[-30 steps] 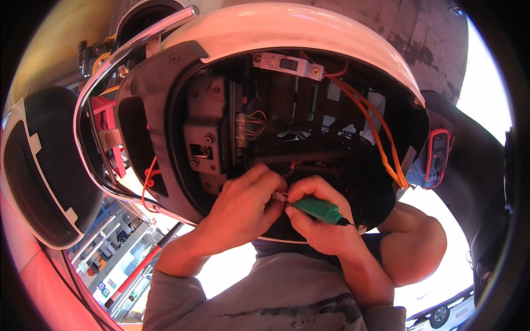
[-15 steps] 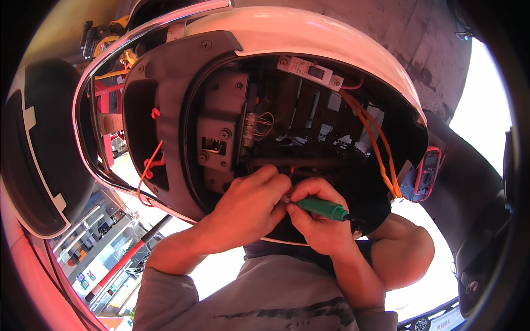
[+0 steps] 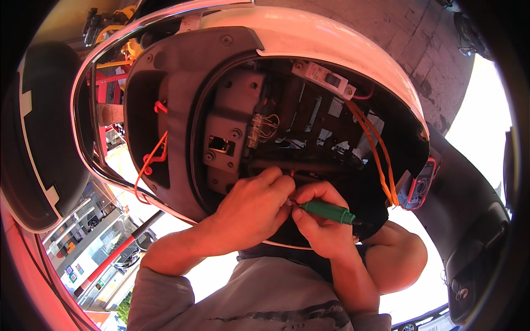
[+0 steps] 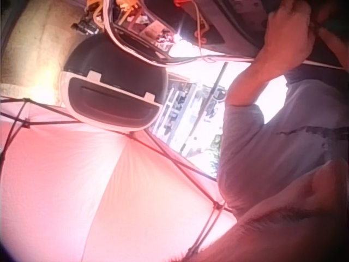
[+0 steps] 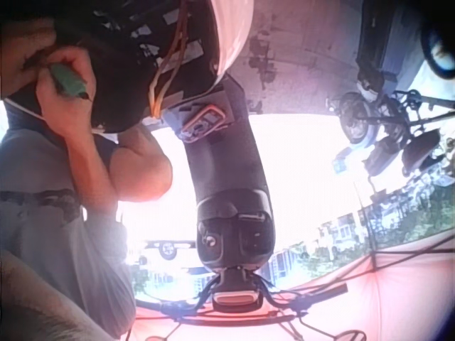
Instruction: The person retrieves a stool and sits to work on the exposed electronics under the seat of a white scooter. Using a green-handled screwdriver, they repeatedly tighten or adjust small screws on a circuit board or connector within the scooter's under-seat compartment.
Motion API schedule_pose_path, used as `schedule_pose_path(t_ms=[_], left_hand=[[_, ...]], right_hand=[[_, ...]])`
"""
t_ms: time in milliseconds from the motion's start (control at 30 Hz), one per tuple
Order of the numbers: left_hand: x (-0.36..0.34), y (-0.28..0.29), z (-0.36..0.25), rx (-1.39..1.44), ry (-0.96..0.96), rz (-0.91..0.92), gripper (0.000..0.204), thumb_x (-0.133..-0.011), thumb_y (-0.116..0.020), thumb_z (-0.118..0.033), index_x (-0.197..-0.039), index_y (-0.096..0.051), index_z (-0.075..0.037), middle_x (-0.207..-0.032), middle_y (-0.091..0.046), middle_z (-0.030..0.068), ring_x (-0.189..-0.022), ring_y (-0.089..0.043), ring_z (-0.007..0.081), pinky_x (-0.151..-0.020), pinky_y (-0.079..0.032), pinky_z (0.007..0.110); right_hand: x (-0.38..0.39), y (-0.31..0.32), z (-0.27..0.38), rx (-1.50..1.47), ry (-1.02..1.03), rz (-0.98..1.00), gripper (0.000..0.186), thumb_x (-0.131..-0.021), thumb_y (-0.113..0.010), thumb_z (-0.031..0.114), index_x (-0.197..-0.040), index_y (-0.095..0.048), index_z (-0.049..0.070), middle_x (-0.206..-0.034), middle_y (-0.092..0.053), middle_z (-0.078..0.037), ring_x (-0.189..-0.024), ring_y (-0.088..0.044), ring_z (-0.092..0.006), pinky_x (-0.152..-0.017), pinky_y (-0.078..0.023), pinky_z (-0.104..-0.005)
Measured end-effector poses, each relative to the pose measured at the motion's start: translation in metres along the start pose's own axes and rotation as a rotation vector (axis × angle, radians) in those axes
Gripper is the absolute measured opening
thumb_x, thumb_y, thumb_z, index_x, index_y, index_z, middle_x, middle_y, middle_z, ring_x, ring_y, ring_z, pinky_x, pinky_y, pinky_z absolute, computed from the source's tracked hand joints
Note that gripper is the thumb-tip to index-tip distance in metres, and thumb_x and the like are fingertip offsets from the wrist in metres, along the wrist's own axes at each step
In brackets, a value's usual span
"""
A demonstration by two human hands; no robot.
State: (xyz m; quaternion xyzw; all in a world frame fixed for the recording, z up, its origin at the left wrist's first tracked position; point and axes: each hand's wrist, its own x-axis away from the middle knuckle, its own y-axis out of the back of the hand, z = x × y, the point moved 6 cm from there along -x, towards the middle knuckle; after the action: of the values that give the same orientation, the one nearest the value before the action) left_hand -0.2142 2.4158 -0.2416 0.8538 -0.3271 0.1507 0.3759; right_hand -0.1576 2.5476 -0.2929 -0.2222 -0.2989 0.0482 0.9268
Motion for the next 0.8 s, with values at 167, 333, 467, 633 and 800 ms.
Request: schedule_pose_path(t_ms=[167,333,467,633,800], left_hand=[[-0.0006,-0.0005,0.0002,0.011,0.001,-0.003,0.02,-0.079,-0.072,0.0,-0.094,-0.06,0.001,-0.093,-0.06,0.0169,-0.077,-0.066,0.0414,-0.065,-0.056,0.049],[-0.0003,0.0005,-0.0002,0.008,-0.01,-0.026,0.022,-0.078,-0.074,0.002,-0.094,-0.06,0.0,-0.092,-0.059,0.0157,-0.076,-0.066,0.0402,-0.064,-0.055,0.048],[-0.0004,0.0004,-0.0008,0.005,0.004,-0.023,0.023,-0.077,-0.075,0.002,-0.095,-0.06,-0.001,-0.091,-0.059,0.0148,-0.075,-0.066,0.0389,-0.063,-0.055,0.047],[-0.0015,0.0013,-0.0011,0.02,0.032,-0.014,0.022,-0.078,-0.075,0.003,-0.094,-0.061,-0.001,-0.091,-0.059,0.0138,-0.075,-0.067,0.0361,-0.062,-0.055,0.044],[-0.0025,0.0019,-0.001,0.031,0.079,-0.003,0.023,-0.078,-0.075,0.003,-0.096,-0.063,-0.002,-0.093,-0.06,0.0126,-0.075,-0.067,0.035,-0.063,-0.055,0.043]], right_hand=[[-0.0003,0.0026,0.002,0.135,0.022,0.023,0.018,-0.087,-0.073,-0.005,-0.1,-0.064,0.004,-0.09,-0.065,0.001,-0.082,-0.058,-0.0061,-0.073,-0.05,-0.0242],[0.001,0.0022,0.0024,0.093,0.009,-0.024,0.018,-0.088,-0.074,-0.003,-0.103,-0.066,0.003,-0.096,-0.069,-0.002,-0.087,-0.062,-0.0067,-0.077,-0.051,-0.024],[0.0025,0.0034,-0.0018,0.041,-0.105,-0.038,0.021,-0.09,-0.075,-0.002,-0.109,-0.066,0.002,-0.101,-0.072,-0.004,-0.09,-0.064,-0.0076,-0.079,-0.053,-0.0239],[0.0039,0.0041,0.0032,-0.039,-0.034,-0.019,0.024,-0.094,-0.073,-0.003,-0.114,-0.06,-0.002,-0.105,-0.071,-0.008,-0.093,-0.067,-0.0086,-0.082,-0.055,-0.0225],[0.007,0.0068,0.0012,-0.077,-0.015,-0.038,0.026,-0.091,-0.073,-0.004,-0.114,-0.061,0.0,-0.104,-0.07,-0.006,-0.095,-0.066,-0.0097,-0.083,-0.054,-0.025]])
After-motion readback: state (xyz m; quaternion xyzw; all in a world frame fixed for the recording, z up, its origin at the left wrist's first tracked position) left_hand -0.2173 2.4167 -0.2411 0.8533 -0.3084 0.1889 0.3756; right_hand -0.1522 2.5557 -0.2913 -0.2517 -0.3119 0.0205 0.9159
